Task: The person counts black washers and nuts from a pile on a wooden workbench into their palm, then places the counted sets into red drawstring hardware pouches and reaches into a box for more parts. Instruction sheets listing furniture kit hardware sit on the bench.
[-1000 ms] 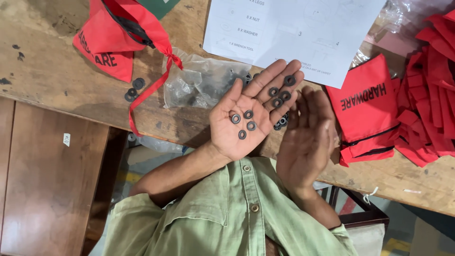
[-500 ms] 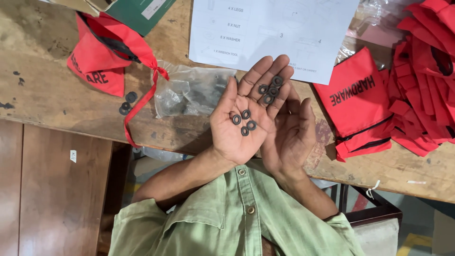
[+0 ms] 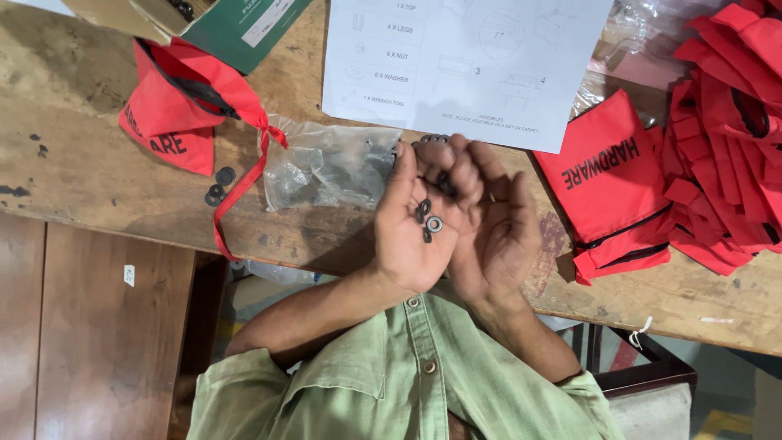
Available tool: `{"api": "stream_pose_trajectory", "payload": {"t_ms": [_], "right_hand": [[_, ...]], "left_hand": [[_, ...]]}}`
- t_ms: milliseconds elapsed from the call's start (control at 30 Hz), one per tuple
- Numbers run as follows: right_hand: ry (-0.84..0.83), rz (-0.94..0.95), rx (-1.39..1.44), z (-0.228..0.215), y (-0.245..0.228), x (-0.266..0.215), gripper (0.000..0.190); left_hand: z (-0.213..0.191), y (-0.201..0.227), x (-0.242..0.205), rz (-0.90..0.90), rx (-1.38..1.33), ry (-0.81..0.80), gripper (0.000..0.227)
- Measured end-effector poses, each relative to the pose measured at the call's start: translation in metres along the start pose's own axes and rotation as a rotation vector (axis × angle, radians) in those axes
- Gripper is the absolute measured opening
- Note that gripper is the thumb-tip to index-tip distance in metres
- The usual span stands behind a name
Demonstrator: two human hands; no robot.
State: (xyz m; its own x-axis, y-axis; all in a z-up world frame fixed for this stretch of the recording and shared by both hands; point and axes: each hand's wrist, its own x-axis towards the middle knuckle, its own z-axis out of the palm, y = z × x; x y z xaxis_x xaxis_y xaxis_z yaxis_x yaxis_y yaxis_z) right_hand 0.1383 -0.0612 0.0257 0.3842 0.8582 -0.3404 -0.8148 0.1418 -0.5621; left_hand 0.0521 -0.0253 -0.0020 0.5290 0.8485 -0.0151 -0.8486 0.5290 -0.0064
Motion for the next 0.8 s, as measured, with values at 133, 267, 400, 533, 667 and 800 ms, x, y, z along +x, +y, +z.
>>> {"api": "stream_pose_trajectory", "payload": {"t_ms": [133,267,400,533,667,800], "right_hand": [[-0.211,0.204,0.274,-0.058,0.018,0.004,0.043],[-0.469,0.225,0.51,-0.062,0.021,0.004,0.037],[0.092,0.309,0.111,-0.029,0.009,0.002,0.035],[-0.223,0.302,0.244,-0.036,0.012,-0.004,0.043],[-0.23,0.217,-0.022,-0.042,0.011,-0.01,0.037],[-0.148,0.294,0.287,-0.064,0.022,-0.006,0.032]], "left_hand": [[0.017,-0.01,0.003,0.092,0.359,0.196,0.043],[0.03,-0.013,0.003,0.188,1.038,0.076,0.032],[0.031,-0.009,-0.001,0.136,1.237,0.002,0.03],[0.041,-0.008,0.0,0.255,1.575,-0.16,0.024],[0.038,-0.012,0.004,0.226,1.564,-0.185,0.021],[0.025,-0.021,0.0,0.242,1.588,-0.258,0.016]]}}
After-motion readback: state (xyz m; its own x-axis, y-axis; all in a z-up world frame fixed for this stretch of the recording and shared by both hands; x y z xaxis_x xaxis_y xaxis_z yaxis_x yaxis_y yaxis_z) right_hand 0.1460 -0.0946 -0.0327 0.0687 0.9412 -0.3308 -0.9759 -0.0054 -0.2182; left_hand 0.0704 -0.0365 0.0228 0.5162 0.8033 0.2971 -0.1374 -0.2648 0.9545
